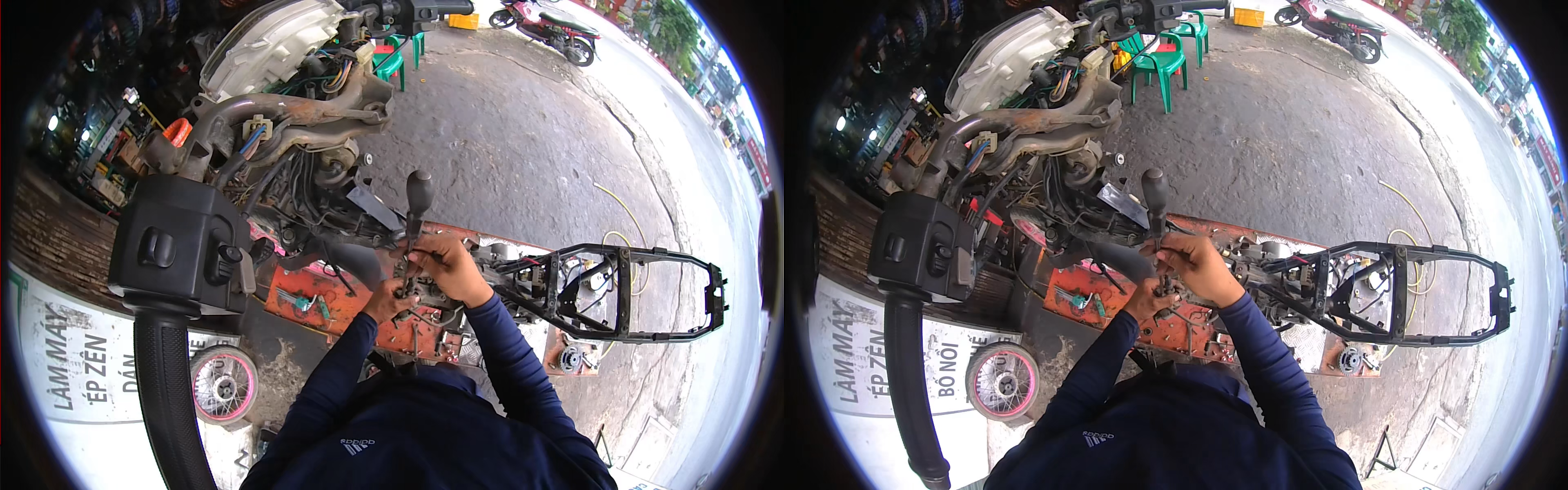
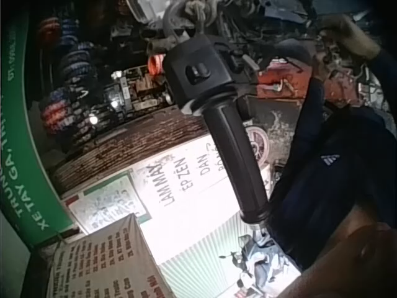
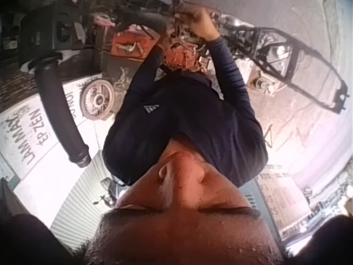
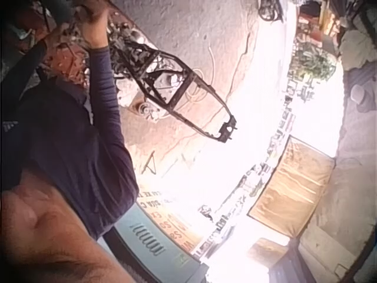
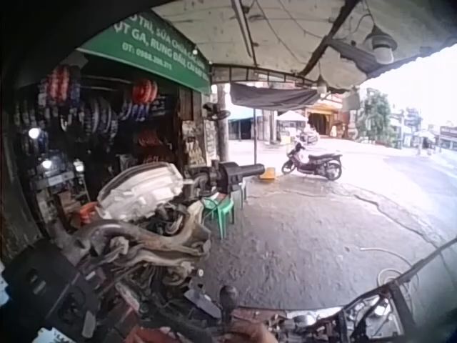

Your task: Disassembling and repairing components of a motorcycle engine and carburetor at a workbench.

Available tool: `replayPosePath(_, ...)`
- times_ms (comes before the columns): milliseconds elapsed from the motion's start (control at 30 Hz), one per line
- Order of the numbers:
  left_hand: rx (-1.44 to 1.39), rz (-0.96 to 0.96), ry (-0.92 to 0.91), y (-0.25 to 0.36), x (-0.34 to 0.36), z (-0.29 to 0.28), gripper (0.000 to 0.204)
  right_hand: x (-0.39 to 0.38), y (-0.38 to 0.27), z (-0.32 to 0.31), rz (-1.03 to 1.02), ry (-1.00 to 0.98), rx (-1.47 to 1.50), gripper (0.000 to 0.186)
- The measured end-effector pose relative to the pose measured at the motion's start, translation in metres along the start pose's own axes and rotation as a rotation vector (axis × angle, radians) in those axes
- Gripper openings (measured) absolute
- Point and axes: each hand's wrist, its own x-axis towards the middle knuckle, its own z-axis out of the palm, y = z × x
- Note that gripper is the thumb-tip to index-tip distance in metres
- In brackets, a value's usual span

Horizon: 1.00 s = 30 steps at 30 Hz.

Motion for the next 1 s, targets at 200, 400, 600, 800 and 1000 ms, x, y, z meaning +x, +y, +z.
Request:
replayPosePath(200, 0.020, 0.025, 0.002, -0.002, 0.000, -0.001, 0.030, 0.001, 0.018, -0.006, -0.122, -0.028, -0.154, 0.012)
replayPosePath(400, 0.027, 0.027, -0.010, 0.008, -0.002, 0.000, 0.030, 0.000, 0.001, 0.004, -0.039, -0.043, -0.008, 0.012)
replayPosePath(600, -0.037, -0.018, -0.039, 0.008, 0.000, 0.001, 0.031, 0.004, 0.020, -0.004, -0.136, -0.013, -0.146, 0.009)
replayPosePath(800, -0.075, -0.020, -0.011, 0.002, -0.003, -0.001, 0.029, 0.001, -0.005, 0.003, -0.039, -0.038, -0.009, 0.014)
replayPosePath(1000, -0.047, -0.024, -0.026, 0.001, 0.002, -0.001, 0.030, 0.002, 0.014, -0.007, -0.089, 0.028, -0.116, 0.015)
